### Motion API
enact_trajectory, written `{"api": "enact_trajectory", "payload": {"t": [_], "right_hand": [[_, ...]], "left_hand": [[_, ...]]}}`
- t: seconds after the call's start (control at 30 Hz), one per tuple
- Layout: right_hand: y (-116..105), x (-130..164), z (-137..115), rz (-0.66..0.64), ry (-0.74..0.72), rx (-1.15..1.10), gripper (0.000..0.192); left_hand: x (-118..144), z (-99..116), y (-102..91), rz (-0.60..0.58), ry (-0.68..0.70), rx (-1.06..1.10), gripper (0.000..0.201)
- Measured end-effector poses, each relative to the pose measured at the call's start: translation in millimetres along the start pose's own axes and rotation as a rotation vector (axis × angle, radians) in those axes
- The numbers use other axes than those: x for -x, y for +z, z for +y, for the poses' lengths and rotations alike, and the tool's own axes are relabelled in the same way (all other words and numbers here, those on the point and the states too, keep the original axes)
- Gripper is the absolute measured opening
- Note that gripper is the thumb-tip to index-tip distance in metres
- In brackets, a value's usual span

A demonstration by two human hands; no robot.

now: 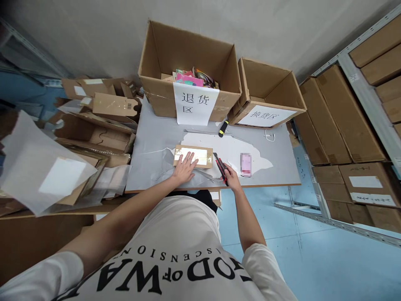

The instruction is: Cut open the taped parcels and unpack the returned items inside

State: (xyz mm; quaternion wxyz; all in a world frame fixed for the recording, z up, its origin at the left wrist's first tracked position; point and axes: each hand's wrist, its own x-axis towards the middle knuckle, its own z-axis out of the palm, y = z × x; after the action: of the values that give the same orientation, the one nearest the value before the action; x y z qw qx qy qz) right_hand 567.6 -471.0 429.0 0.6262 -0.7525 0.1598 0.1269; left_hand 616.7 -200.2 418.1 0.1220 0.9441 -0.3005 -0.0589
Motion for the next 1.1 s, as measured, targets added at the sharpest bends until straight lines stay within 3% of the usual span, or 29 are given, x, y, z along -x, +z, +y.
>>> {"api": "enact_trajectory", "payload": {"t": [0.23,0.77,1.1], "right_hand": [[-4,-1,-1,-0.017,0.018,0.04,0.077],[-20,4,-20,-0.188,0.037,0.295,0.073],[-22,16,-17,-0.202,0.054,0.292,0.074]], "left_hand": [[-10,-5,-3.1,0.021,-0.01,0.026,0.057],[-19,-8,6.5,-0.008,-0.043,0.057,0.064],[-18,-6,9.4,-0.017,-0.055,0.035,0.065]]}}
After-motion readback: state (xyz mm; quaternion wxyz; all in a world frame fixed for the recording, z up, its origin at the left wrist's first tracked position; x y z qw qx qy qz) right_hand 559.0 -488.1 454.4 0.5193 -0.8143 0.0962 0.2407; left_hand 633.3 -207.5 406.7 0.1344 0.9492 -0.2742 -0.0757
